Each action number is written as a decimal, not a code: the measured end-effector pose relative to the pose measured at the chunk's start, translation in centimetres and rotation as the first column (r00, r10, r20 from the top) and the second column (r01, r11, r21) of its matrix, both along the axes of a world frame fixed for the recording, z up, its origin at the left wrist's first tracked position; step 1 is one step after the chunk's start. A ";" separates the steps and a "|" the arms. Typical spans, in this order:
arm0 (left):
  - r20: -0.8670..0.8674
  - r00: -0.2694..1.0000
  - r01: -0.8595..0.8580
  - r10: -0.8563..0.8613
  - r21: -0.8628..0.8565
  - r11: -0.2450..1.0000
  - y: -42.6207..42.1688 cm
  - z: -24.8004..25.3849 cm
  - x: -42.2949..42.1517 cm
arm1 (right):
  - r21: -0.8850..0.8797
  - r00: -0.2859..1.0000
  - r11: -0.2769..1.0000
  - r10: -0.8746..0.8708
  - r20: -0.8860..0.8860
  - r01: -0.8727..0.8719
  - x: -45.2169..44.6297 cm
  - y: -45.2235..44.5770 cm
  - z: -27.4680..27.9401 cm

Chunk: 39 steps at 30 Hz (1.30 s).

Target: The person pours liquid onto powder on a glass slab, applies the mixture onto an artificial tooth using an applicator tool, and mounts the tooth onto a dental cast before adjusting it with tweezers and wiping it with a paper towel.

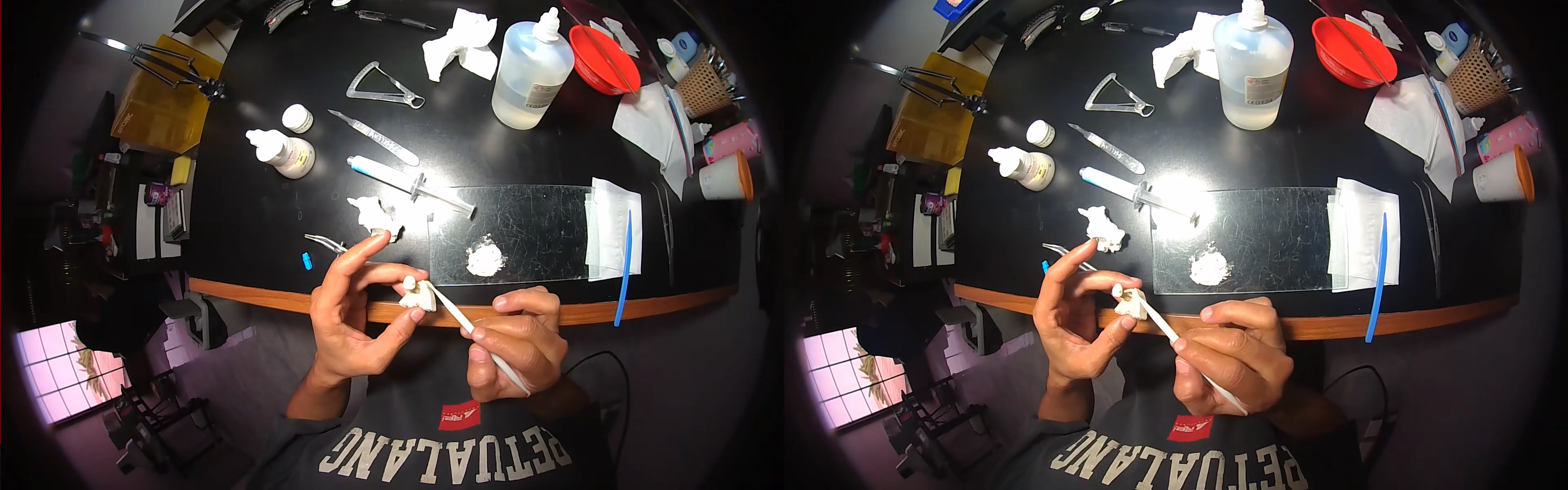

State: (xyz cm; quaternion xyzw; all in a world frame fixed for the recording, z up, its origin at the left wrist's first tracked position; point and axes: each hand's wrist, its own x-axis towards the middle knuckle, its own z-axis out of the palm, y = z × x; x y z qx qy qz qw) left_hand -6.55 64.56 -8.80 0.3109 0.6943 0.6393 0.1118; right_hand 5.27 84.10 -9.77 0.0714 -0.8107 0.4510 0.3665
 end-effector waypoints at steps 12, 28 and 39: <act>-0.027 1.000 0.010 -0.011 -0.019 1.000 0.1 0.0 0.0 | 0.041 1.000 0.999 0.004 -0.007 -0.004 0.0 -0.1 -0.5; -0.031 0.999 0.010 -0.011 -0.022 1.000 0.0 0.0 0.0 | 0.016 1.000 1.000 -0.001 -0.030 0.001 -0.2 -0.1 -0.3; -0.020 1.000 0.011 -0.011 -0.021 1.000 0.0 0.0 0.0 | 0.017 1.000 1.000 0.007 -0.028 -0.007 -0.1 0.0 -0.3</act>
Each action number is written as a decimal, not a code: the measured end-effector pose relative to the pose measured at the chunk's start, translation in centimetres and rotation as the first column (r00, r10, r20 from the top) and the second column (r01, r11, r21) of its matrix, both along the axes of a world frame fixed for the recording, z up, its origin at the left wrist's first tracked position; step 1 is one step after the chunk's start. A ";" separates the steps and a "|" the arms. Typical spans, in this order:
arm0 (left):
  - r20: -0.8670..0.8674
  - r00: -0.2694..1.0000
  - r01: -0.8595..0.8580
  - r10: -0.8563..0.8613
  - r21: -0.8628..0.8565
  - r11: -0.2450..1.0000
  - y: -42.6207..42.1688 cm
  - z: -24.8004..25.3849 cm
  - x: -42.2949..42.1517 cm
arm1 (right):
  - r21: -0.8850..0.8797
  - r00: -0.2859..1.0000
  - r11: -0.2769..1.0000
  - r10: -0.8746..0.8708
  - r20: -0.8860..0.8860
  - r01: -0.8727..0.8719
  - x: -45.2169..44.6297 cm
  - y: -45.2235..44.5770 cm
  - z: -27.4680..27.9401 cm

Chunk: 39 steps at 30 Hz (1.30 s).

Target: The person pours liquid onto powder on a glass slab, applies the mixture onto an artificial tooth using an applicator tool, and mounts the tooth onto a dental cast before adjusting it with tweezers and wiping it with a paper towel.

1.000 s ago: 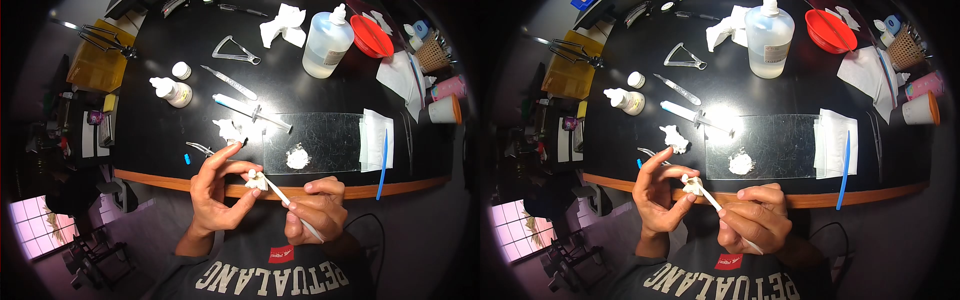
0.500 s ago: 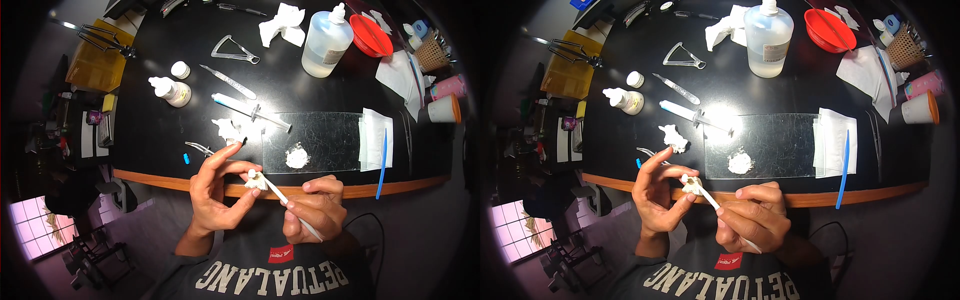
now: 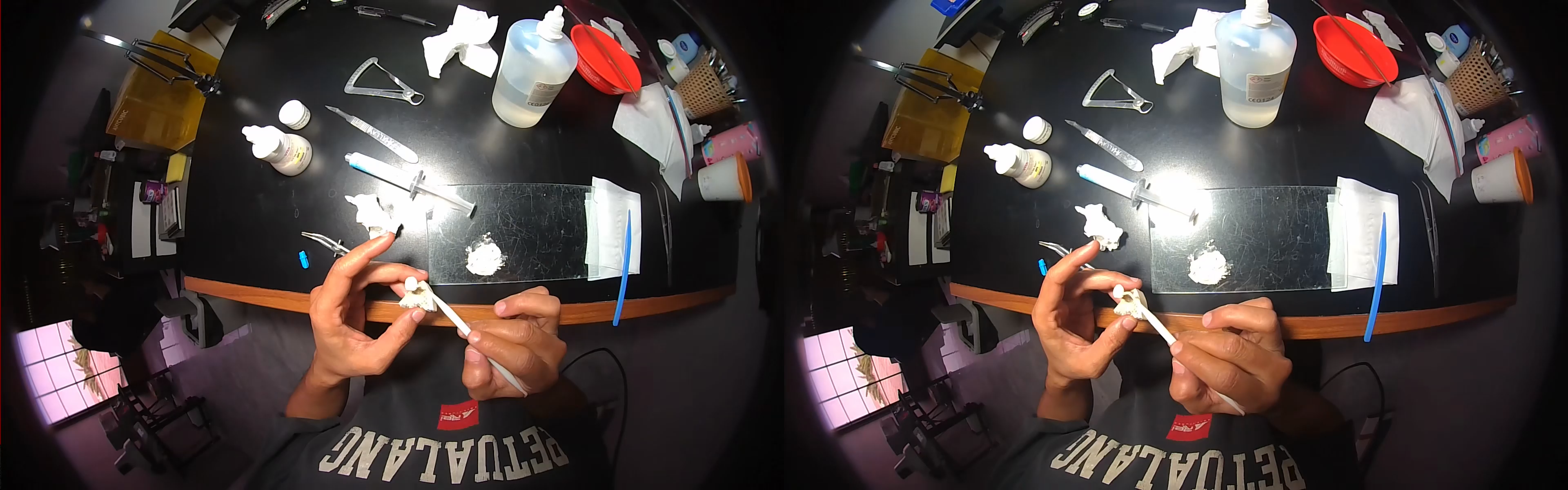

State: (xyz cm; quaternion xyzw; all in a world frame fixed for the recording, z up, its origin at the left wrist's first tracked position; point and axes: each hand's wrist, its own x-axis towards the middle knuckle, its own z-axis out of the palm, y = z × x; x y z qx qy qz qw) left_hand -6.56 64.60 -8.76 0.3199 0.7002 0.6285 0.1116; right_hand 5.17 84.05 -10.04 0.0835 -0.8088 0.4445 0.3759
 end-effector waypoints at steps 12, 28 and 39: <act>0.000 1.000 -0.004 0.004 0.012 1.000 0.1 0.1 0.0 | 0.005 1.000 1.000 0.007 -0.006 -0.007 0.0 0.1 0.0; -0.040 0.999 -0.019 0.021 0.063 0.998 0.2 -0.4 -0.2 | 0.006 1.000 1.000 0.006 -0.003 -0.006 0.0 0.1 0.2; 0.009 1.000 -0.012 0.012 0.000 1.000 0.0 0.1 0.1 | 0.013 1.000 1.000 -0.002 -0.018 0.002 -0.2 0.1 0.1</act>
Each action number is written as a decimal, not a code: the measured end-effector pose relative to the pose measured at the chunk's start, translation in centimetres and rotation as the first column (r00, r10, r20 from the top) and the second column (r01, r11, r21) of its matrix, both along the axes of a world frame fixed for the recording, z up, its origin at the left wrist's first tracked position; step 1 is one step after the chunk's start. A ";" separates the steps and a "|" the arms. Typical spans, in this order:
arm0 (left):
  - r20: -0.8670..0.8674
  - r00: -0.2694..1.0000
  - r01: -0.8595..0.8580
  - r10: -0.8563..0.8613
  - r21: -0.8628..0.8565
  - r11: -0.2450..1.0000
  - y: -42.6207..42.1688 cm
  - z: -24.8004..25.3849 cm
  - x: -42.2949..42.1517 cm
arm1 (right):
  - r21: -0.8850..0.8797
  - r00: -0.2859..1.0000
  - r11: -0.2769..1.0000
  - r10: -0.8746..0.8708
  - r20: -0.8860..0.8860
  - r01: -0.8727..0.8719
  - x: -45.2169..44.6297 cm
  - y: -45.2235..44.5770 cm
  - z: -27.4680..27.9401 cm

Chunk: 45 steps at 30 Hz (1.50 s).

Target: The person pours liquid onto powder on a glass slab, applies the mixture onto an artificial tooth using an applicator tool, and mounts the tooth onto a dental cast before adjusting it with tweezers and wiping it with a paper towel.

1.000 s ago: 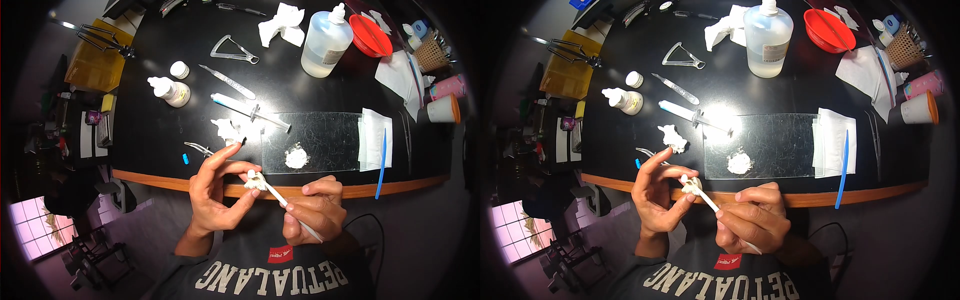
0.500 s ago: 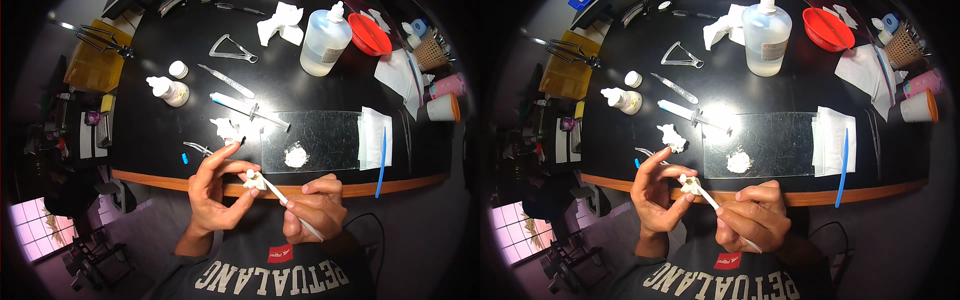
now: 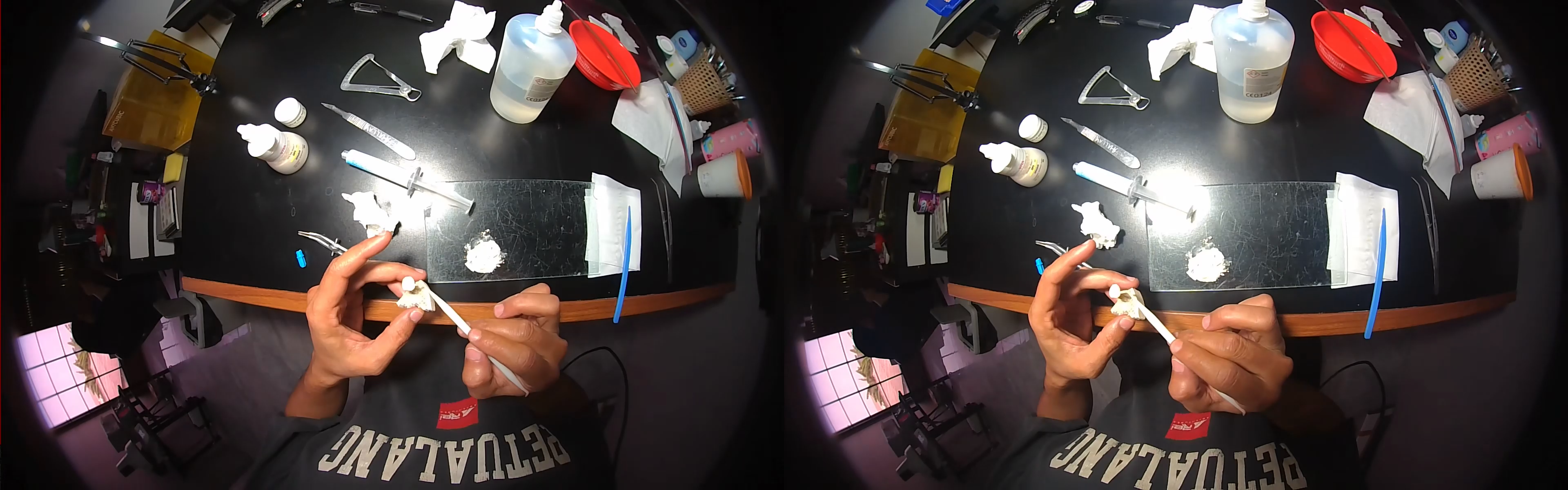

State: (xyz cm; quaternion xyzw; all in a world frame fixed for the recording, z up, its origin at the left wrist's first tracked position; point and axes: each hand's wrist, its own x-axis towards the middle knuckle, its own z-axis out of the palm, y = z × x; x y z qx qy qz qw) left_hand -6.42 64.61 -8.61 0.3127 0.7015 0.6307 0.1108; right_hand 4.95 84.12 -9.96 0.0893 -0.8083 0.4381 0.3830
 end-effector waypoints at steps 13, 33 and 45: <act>-0.045 0.999 0.005 -0.002 0.072 0.997 0.2 -0.5 -0.3 | -0.023 1.000 1.000 0.010 -0.015 -0.011 0.1 0.0 -0.2; -0.001 1.000 0.000 0.000 0.013 1.000 -0.1 -0.2 0.0 | -0.016 1.000 1.000 0.015 0.014 -0.014 0.3 0.0 0.0; -0.046 0.999 0.006 -0.002 0.076 0.997 0.1 -0.5 -0.3 | -0.021 1.000 1.000 0.020 0.011 -0.020 0.3 0.0 -0.1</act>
